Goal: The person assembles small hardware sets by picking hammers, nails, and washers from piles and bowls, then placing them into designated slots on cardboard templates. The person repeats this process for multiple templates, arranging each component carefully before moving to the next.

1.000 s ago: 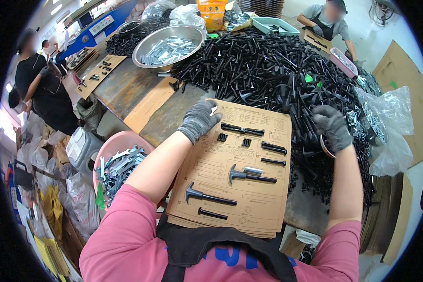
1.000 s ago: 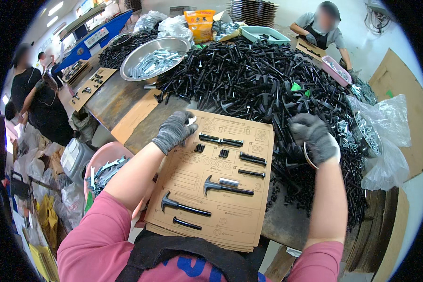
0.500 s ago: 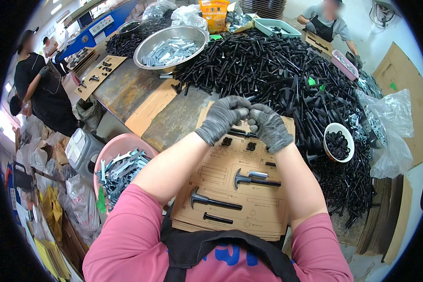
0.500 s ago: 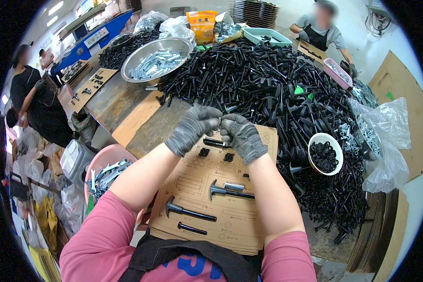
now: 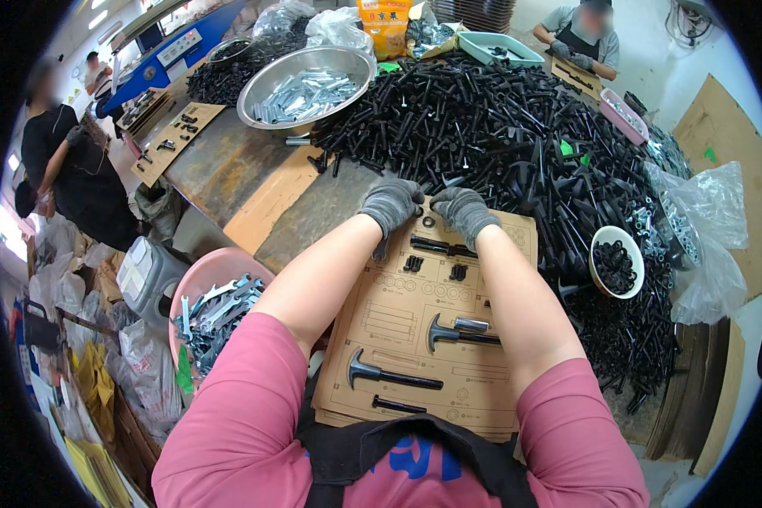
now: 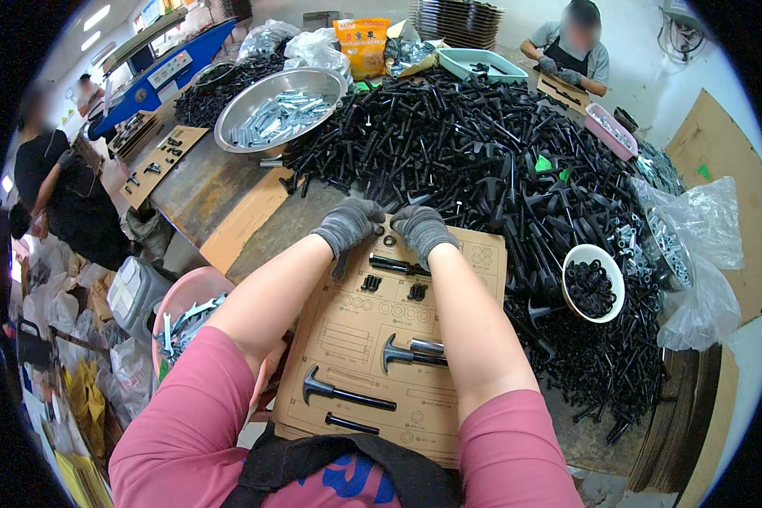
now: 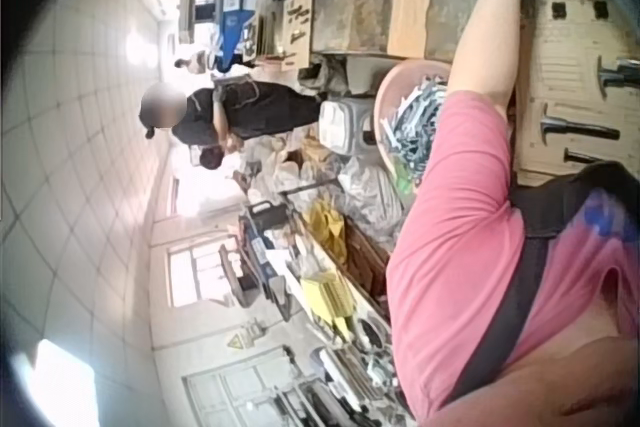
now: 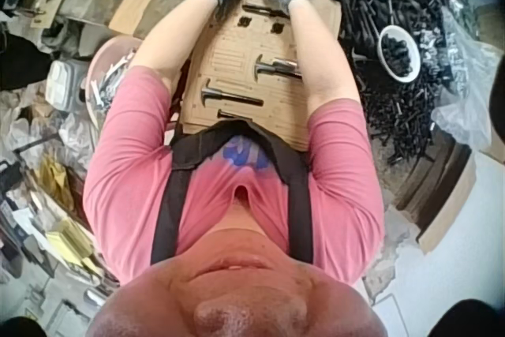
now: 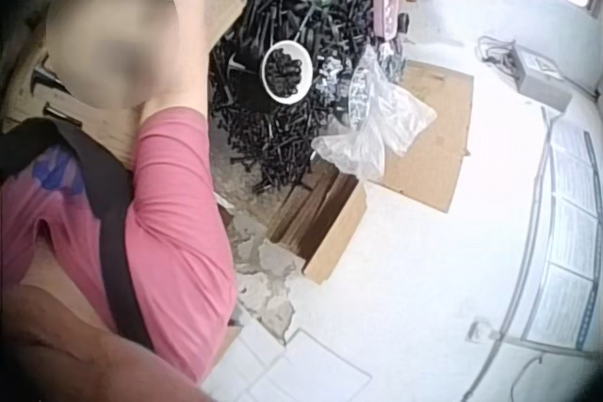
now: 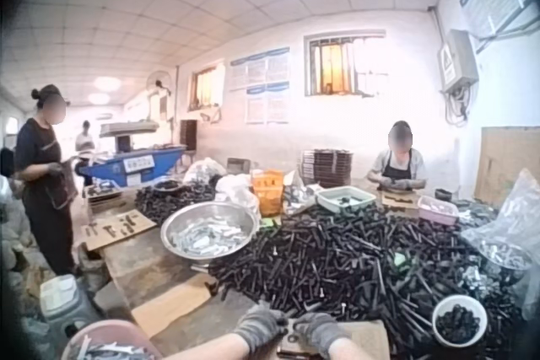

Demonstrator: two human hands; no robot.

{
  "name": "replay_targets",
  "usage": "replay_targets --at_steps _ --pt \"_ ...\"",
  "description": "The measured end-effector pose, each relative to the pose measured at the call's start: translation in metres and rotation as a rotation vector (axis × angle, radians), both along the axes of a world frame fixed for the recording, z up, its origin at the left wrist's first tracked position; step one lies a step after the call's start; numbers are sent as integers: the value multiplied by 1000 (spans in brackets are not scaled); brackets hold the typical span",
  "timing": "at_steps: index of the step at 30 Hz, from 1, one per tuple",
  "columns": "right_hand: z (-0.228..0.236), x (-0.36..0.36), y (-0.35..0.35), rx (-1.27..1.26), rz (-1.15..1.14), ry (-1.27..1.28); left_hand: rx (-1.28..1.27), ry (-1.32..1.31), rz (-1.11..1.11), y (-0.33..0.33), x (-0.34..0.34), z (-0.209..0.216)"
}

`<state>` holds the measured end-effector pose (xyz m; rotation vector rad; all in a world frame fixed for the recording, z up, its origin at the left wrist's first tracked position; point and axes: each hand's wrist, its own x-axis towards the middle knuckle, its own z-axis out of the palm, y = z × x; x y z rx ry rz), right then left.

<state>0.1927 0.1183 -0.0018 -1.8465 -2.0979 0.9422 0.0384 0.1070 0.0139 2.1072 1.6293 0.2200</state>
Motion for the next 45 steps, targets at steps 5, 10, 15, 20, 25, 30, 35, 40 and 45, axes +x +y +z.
replay_targets --at_steps 5,10,15,20,25,30,35,40,45 --pt "7 -4 -9 48 87 -140 93 78 7 7 -5 -10" --pt "14 24 -22 248 28 -41 87 323 -95 -14 11 7" --pt "47 120 -58 494 54 16 127 396 -98 -11 13 -3" --pt "94 217 -111 624 -235 -336 152 320 -137 -16 9 10" --pt "100 263 -109 185 -277 -759 152 368 -51 -19 24 7" --pt "87 253 -95 -16 -243 -668 -28 386 -3 -7 23 8" --pt "78 265 -91 64 -151 -447 141 379 -179 -2 8 -4" --pt "88 265 -97 133 -211 -623 161 368 -242 0 4 -10" --pt "89 261 -92 284 -279 -658 103 242 -229 2 -1 -10"
